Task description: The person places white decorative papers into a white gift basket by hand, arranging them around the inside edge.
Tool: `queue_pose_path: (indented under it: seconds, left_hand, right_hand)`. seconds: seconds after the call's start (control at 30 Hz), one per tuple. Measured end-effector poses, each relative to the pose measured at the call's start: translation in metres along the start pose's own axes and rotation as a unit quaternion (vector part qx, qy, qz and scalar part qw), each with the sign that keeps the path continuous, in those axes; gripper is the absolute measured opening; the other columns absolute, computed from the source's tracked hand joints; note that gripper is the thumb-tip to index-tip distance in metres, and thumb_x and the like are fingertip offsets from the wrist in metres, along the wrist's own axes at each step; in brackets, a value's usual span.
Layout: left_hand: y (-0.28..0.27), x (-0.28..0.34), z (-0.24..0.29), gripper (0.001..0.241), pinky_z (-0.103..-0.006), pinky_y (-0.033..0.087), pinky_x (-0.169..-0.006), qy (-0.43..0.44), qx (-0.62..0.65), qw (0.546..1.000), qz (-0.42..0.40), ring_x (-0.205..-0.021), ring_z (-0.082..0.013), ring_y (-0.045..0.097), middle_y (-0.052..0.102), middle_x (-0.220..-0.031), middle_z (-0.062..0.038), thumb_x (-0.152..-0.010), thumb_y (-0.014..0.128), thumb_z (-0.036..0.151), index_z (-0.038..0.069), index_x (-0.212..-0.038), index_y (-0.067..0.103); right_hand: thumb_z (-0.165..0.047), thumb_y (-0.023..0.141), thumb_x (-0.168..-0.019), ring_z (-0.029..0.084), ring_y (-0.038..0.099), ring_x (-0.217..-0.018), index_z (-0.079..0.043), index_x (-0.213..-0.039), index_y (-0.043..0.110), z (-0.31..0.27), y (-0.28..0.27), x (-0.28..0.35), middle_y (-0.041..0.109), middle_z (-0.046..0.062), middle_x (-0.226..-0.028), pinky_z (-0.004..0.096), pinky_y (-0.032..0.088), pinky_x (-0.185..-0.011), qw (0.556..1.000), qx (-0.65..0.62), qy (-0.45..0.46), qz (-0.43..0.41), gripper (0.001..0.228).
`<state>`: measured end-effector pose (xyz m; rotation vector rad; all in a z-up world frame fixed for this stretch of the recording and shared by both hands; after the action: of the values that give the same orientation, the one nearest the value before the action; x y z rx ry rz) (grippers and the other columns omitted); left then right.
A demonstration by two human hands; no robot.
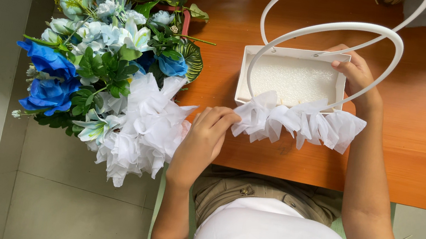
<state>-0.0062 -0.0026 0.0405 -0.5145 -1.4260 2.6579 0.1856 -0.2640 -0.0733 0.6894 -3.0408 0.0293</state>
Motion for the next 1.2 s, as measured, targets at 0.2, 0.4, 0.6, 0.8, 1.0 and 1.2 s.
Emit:
queue_pose_path:
  seconds: [0.2,0.4,0.6,0.8,1.0,1.2]
  left_hand:
    - [0.012,0.001,0.014,0.038,-0.0284,0.035,-0.089,0.041,-0.039,0.997,0.055,-0.124,-0.0209,0.043,0.045,-0.136,-0.004,-0.096,0.05,0.019,0.017,-0.134,0.048]
    - [0.048,0.021,0.006,0.03,-0.0282,0.036,-0.083,0.028,-0.062,0.997,-0.024,-0.109,-0.0168,0.048,0.051,-0.112,-0.002,-0.096,0.048,0.028,0.015,-0.123,0.053]
    - [0.024,0.035,0.014,0.027,-0.0265,0.035,-0.077,0.001,0.036,0.998,-0.059,-0.098,-0.0148,0.052,0.054,-0.104,-0.001,-0.097,0.046,0.022,0.013,-0.121,0.055]
    - [0.0,0.033,0.015,0.031,-0.0275,0.04,-0.076,0.004,0.007,1.0,0.019,-0.096,-0.0191,0.049,0.051,-0.109,-0.004,-0.096,0.048,0.019,0.013,-0.126,0.053]
    - [0.032,0.03,0.012,0.045,-0.0338,0.042,-0.079,-0.009,-0.001,0.999,-0.048,-0.103,-0.0263,0.045,0.042,-0.121,-0.009,-0.094,0.049,0.025,0.012,-0.136,0.04]
    - [0.013,0.038,0.029,0.021,-0.036,0.04,-0.075,0.005,0.058,0.993,-0.106,-0.087,-0.0223,0.048,0.055,-0.101,-0.004,-0.094,0.049,0.014,0.01,-0.114,0.055]
  right_hand:
    - [-0.029,0.047,-0.09,0.026,0.054,-0.106,-0.004,-0.118,0.053,0.027,-0.014,-0.005,0.051,0.011,-0.094,0.042,0.046,-0.088,1.0,0.005,-0.004,-0.006,0.038]
    - [-0.029,0.05,-0.086,0.02,0.053,-0.095,-0.008,-0.113,0.054,0.032,-0.015,-0.004,0.048,0.007,-0.087,0.038,0.047,-0.084,0.999,-0.005,0.026,0.018,0.035]
    - [-0.031,0.047,-0.086,0.019,0.055,-0.094,-0.008,-0.112,0.055,0.01,-0.004,-0.01,0.049,0.007,-0.086,0.037,0.048,-0.083,0.999,0.003,0.042,0.007,0.036]
    - [-0.03,0.049,-0.089,0.015,0.055,-0.085,-0.013,-0.094,0.055,0.033,-0.023,-0.019,0.046,0.002,-0.078,0.029,0.046,-0.074,0.997,-0.005,0.075,0.014,0.018]
    - [-0.031,0.05,-0.083,0.009,0.054,-0.069,-0.019,-0.087,0.059,0.004,0.002,-0.025,0.047,-0.002,-0.067,0.026,0.046,-0.064,0.995,-0.019,0.095,0.011,0.015]
    - [-0.029,0.041,-0.091,0.01,0.049,-0.085,-0.012,-0.086,0.057,-0.07,0.046,0.002,0.055,0.0,-0.085,0.024,0.038,-0.082,0.999,0.041,0.026,0.004,0.024]
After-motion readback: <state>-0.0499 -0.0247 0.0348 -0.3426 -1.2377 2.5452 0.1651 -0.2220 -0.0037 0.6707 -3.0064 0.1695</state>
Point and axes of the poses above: each hand's wrist, its own x-axis away from the middle knuckle, its own y-axis out of the palm, z = x × y, the point moved 3 cm from there along -x, towards the middle knuckle
